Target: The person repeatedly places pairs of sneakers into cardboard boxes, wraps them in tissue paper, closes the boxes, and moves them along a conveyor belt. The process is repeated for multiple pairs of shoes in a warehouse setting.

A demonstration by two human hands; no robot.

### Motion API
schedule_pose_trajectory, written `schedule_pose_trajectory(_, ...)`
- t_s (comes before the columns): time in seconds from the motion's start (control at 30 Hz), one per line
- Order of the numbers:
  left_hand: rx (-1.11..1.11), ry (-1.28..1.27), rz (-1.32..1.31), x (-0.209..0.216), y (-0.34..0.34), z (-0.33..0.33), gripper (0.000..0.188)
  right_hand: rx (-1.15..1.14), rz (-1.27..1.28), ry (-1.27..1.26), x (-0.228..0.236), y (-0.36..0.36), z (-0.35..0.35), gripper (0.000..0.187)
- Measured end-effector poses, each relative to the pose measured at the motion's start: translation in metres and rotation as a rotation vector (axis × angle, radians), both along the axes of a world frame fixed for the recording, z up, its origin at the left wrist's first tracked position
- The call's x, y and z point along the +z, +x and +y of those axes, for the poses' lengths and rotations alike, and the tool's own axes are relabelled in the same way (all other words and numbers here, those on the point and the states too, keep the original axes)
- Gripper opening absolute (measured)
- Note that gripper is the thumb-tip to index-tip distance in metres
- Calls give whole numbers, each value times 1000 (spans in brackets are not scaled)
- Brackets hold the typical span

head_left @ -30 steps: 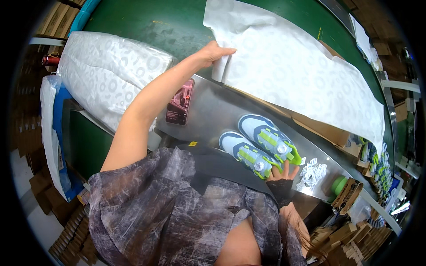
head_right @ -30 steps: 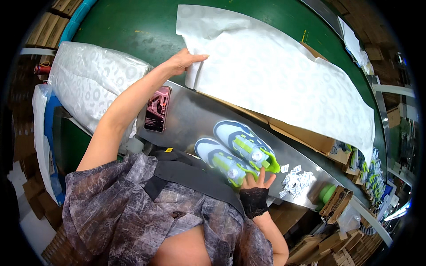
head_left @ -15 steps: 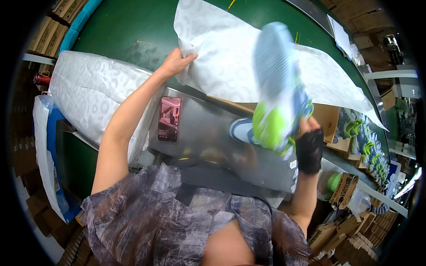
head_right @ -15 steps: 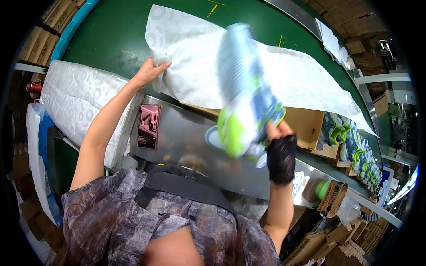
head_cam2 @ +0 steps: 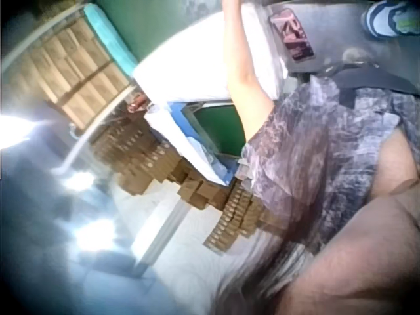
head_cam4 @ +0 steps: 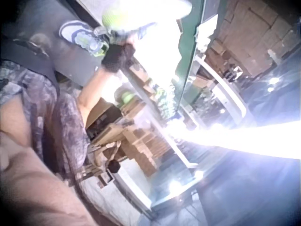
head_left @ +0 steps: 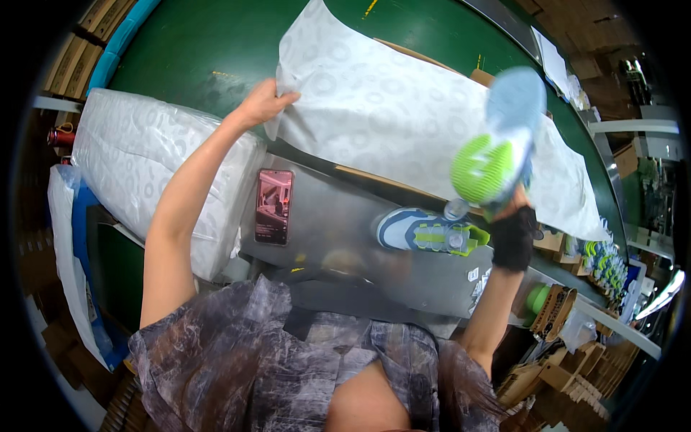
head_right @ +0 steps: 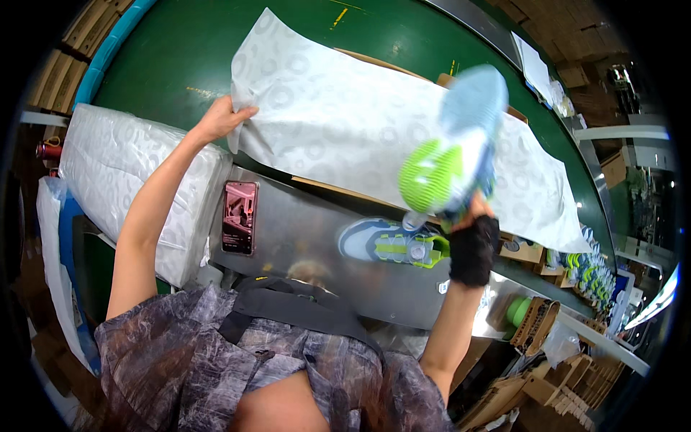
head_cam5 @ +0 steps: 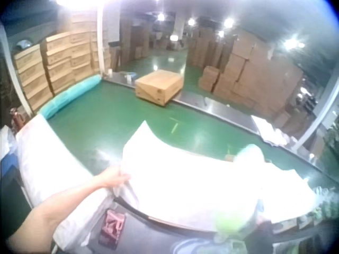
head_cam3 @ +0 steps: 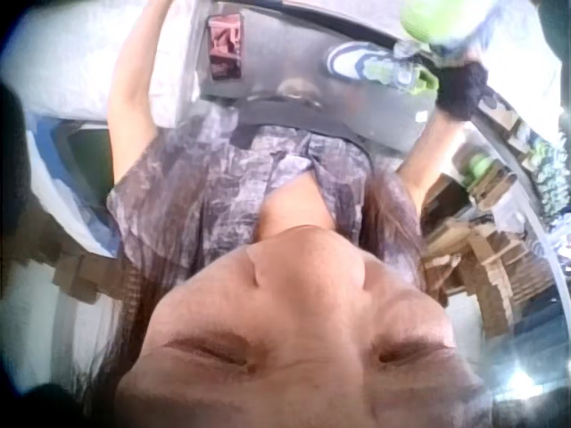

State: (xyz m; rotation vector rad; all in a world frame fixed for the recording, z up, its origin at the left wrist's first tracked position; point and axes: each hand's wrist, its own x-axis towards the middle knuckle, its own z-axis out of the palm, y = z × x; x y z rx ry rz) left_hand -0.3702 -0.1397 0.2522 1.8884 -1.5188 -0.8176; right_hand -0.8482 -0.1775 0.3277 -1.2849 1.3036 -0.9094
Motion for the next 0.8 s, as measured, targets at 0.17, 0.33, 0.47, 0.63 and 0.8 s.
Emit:
schedule_pose_trajectory(0.17,-74,-82,71,50,-7,-11,34,-36,288,-114,-52,119,-11,21)
schedule_pose_trajectory(0.33,-418,24,546,79,-99,-34,44,267,-31,436,-76,187,-4,20)
schedule_pose_trajectory(0.47,-312,254,703,26,-121,-55,43,887,588,70,-44,171,15,33)
schedule_pose_trajectory(0.63,-164,-398,-194,-29,-135,-49,44,-126,499,-279,-46,50,15,56)
schedule_pose_trajectory(0.8,-627,-111,-861,-42,-167,-47,66,-309,409,-345,-42,-8,64,26)
